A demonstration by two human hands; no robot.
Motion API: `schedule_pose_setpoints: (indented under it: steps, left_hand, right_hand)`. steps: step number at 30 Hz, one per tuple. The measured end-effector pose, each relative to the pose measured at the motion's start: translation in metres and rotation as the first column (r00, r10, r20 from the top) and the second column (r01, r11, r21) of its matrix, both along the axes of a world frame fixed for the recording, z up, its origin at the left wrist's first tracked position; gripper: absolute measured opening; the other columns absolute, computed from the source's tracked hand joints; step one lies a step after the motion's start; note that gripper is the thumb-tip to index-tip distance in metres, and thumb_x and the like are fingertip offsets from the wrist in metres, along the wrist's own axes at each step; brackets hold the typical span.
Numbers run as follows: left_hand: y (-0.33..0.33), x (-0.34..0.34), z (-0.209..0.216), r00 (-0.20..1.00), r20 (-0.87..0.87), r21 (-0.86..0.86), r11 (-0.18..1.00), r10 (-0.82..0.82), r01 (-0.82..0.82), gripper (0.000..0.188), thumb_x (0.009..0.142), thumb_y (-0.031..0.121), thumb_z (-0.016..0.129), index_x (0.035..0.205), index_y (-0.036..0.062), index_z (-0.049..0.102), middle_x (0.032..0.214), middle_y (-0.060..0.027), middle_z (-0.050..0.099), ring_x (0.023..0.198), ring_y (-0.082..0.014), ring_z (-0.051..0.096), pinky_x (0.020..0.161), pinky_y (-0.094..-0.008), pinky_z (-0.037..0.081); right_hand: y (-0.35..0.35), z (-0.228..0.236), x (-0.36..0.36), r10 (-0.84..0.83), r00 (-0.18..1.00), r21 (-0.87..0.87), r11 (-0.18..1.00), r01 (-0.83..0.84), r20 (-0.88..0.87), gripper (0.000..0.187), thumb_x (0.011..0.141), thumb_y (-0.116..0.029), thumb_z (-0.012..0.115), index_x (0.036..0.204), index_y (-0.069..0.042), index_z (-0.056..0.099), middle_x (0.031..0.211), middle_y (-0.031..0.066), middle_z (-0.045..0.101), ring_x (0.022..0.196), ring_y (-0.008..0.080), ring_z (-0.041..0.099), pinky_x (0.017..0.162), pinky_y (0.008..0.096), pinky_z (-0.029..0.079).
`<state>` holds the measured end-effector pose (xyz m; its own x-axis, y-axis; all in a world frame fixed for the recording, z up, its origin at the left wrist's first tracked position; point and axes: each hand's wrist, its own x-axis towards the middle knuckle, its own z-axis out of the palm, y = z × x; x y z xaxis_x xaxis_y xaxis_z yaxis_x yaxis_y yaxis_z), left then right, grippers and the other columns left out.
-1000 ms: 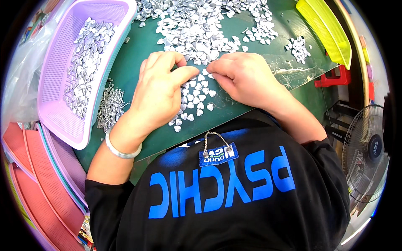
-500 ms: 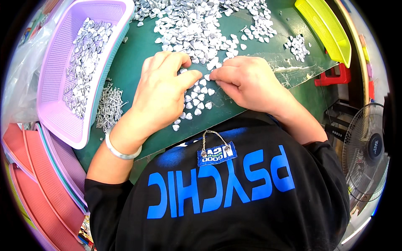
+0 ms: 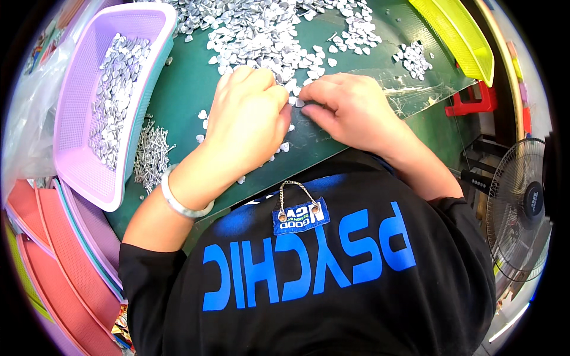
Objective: The person sits at a green table and uses both hands to pick up small silver heart-shaped pieces and thin metal pins. They repeatedly insert the pins into the hearts and place the assembled items into a purple basket on the left side of the table.
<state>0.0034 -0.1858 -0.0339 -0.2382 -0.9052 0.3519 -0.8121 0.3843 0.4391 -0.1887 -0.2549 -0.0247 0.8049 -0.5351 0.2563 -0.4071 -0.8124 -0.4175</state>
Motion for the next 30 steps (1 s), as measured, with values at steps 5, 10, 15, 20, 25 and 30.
schedule_pose_setpoints:
  steps: [5, 10, 15, 20, 25, 30]
  left_hand:
    - [0.0, 0.002, 0.0, 0.999, -0.023, 0.027, 0.999, 0.023, -0.023, 0.011, 0.072, 0.009, 0.074, 0.08, 0.0054, 0.067, 0.08, -0.0057, 0.058, 0.084, -0.0276, 0.054, 0.077, -0.0383, 0.042]
    - [0.003, -0.001, 0.007, 0.999, 0.016, 0.054, 0.998, 0.034, -0.035, 0.008, 0.074, 0.009, 0.072, 0.079, 0.0052, 0.067, 0.08, -0.0062, 0.058, 0.084, -0.0277, 0.055, 0.077, -0.0388, 0.042]
    - [0.002, 0.001, 0.001, 0.999, -0.017, 0.017, 0.999, 0.05, -0.05, 0.005, 0.076, 0.007, 0.071, 0.079, 0.0044, 0.068, 0.081, -0.007, 0.06, 0.082, -0.028, 0.056, 0.076, -0.039, 0.044]
    - [0.004, 0.004, 0.003, 0.996, -0.032, 0.048, 0.995, 0.085, -0.084, 0.005, 0.08, 0.004, 0.068, 0.084, 0.0028, 0.069, 0.082, -0.0084, 0.061, 0.082, -0.0286, 0.057, 0.076, -0.0386, 0.046]
    - [0.005, 0.008, 0.002, 0.995, -0.049, 0.046, 0.995, 0.087, -0.085, 0.007, 0.081, 0.002, 0.066, 0.087, 0.0019, 0.07, 0.081, -0.009, 0.061, 0.082, -0.0284, 0.057, 0.075, -0.0381, 0.046]
    - [0.006, 0.013, 0.003, 0.99, -0.123, 0.118, 0.991, 0.07, -0.055, 0.014, 0.077, 0.0, 0.063, 0.087, 0.0049, 0.072, 0.08, -0.008, 0.061, 0.082, -0.0293, 0.056, 0.075, -0.0392, 0.046]
  right_hand:
    - [0.001, -0.008, 0.003, 0.007, 1.0, -0.032, 0.999, -0.007, -0.004, 0.009, 0.083, -0.017, 0.065, 0.086, -0.008, 0.064, 0.078, 0.0081, 0.065, 0.077, 0.03, 0.065, 0.066, 0.0409, 0.051]
    - [-0.001, 0.003, -0.002, 0.026, 0.999, 0.069, 0.997, -0.023, -0.037, 0.009, 0.084, -0.014, 0.067, 0.089, -0.006, 0.067, 0.081, 0.0091, 0.067, 0.077, 0.0308, 0.065, 0.066, 0.0407, 0.051]
    - [0.0, 0.001, -0.001, -0.009, 0.999, 0.137, 0.99, 0.014, -0.037, 0.01, 0.086, -0.017, 0.061, 0.084, -0.007, 0.064, 0.08, 0.0111, 0.067, 0.079, 0.0349, 0.064, 0.067, 0.0458, 0.051]
    - [0.001, 0.001, -0.004, -0.073, 0.995, 0.128, 0.988, 0.08, -0.062, 0.011, 0.085, -0.011, 0.064, 0.092, -0.005, 0.068, 0.084, 0.0117, 0.069, 0.08, 0.0328, 0.066, 0.069, 0.0401, 0.052]
    - [-0.001, 0.003, -0.01, -0.069, 0.997, 0.133, 0.988, 0.074, -0.044, 0.013, 0.085, -0.009, 0.063, 0.096, -0.005, 0.069, 0.086, 0.012, 0.07, 0.081, 0.0329, 0.067, 0.069, 0.0401, 0.053]
    - [0.002, 0.002, -0.014, -0.025, 1.0, 0.146, 0.989, 0.025, -0.002, 0.016, 0.085, -0.007, 0.062, 0.099, -0.005, 0.069, 0.085, 0.0119, 0.069, 0.079, 0.0323, 0.066, 0.069, 0.0401, 0.053]
